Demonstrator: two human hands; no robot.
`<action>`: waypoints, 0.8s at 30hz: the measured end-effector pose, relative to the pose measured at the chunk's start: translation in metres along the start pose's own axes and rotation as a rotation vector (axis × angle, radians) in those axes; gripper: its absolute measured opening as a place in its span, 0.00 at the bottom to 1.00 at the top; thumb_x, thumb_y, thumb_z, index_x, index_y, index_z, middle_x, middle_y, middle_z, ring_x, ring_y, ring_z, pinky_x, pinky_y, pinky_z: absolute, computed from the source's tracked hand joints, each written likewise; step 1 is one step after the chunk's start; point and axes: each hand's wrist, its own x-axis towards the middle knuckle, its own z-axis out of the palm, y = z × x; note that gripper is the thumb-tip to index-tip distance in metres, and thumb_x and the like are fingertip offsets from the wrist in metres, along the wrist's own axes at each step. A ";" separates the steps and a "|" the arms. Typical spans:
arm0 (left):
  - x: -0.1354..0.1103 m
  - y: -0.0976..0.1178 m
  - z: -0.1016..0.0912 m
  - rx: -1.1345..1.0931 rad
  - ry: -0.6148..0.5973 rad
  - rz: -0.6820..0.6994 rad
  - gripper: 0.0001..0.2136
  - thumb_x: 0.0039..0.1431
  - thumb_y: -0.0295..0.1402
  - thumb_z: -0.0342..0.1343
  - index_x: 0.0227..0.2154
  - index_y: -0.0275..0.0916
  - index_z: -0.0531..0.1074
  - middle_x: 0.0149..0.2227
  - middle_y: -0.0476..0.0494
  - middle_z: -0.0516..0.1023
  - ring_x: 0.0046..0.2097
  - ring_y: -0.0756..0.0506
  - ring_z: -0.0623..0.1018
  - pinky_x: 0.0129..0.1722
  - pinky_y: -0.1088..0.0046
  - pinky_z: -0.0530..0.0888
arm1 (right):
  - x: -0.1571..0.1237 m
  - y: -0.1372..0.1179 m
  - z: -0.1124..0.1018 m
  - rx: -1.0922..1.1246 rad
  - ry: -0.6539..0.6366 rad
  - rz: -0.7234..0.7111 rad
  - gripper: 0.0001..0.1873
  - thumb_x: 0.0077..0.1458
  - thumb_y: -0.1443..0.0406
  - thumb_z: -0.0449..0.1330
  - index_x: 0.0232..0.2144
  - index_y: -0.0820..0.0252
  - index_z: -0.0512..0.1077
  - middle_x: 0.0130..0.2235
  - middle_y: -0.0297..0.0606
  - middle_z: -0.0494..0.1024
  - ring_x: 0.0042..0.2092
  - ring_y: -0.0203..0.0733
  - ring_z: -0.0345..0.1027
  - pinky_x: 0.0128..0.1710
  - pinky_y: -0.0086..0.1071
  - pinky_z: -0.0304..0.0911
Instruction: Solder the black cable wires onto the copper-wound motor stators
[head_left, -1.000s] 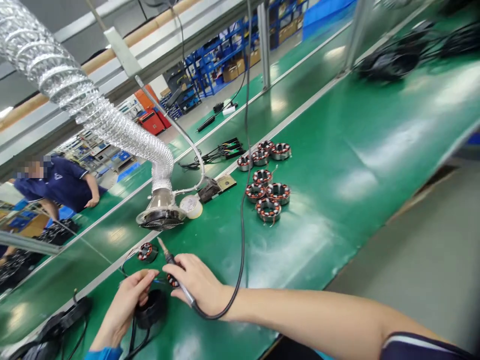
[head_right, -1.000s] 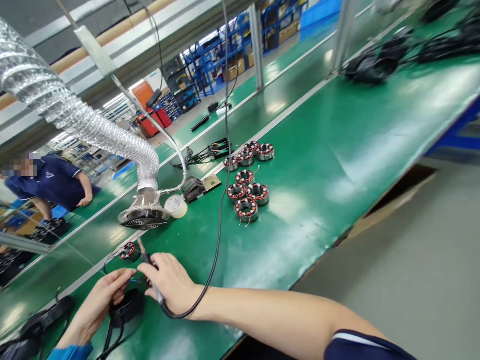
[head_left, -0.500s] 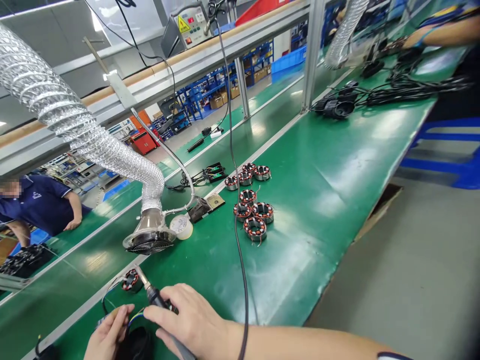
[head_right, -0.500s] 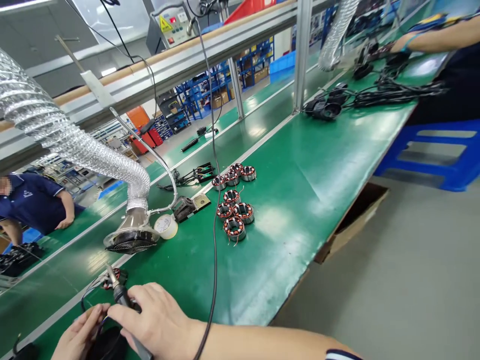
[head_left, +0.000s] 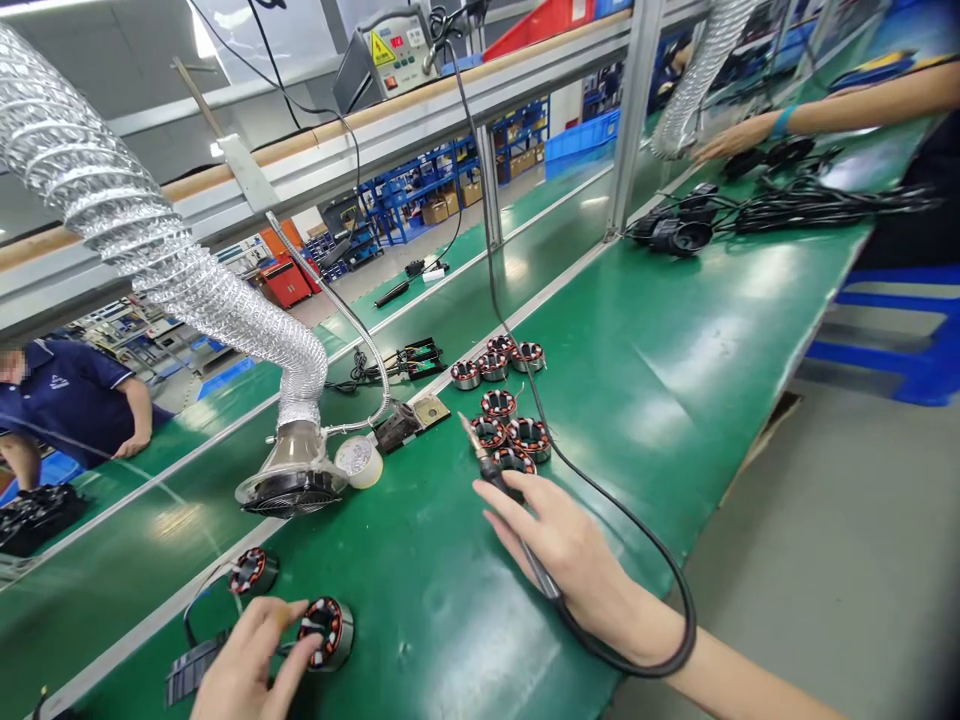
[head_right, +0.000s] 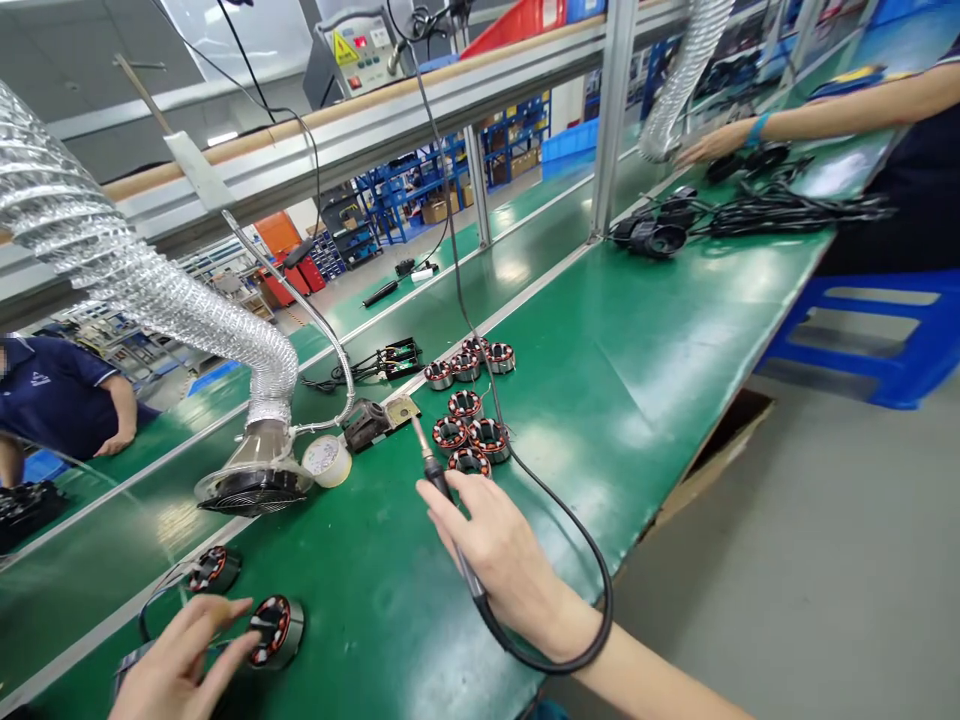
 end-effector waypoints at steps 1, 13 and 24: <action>0.004 0.008 0.006 0.079 -0.046 0.026 0.18 0.55 0.51 0.54 0.40 0.45 0.78 0.46 0.39 0.77 0.43 0.37 0.79 0.38 0.69 0.75 | -0.002 0.006 0.004 -0.021 -0.004 0.010 0.16 0.63 0.72 0.53 0.52 0.61 0.70 0.44 0.49 0.73 0.45 0.48 0.71 0.43 0.41 0.71; 0.026 0.023 0.006 0.529 -0.363 -0.018 0.23 0.53 0.39 0.54 0.53 0.47 0.71 0.55 0.38 0.71 0.38 0.36 0.81 0.34 0.66 0.71 | -0.013 0.018 0.025 0.065 -0.091 0.137 0.16 0.65 0.65 0.53 0.54 0.58 0.68 0.47 0.48 0.72 0.45 0.47 0.72 0.43 0.40 0.71; 0.053 -0.025 -0.006 0.753 -0.104 -0.168 0.22 0.63 0.43 0.40 0.50 0.38 0.70 0.56 0.32 0.71 0.36 0.37 0.80 0.32 0.63 0.72 | -0.022 0.022 0.032 0.097 -0.118 0.188 0.19 0.64 0.65 0.55 0.57 0.57 0.64 0.49 0.47 0.69 0.47 0.47 0.70 0.45 0.39 0.70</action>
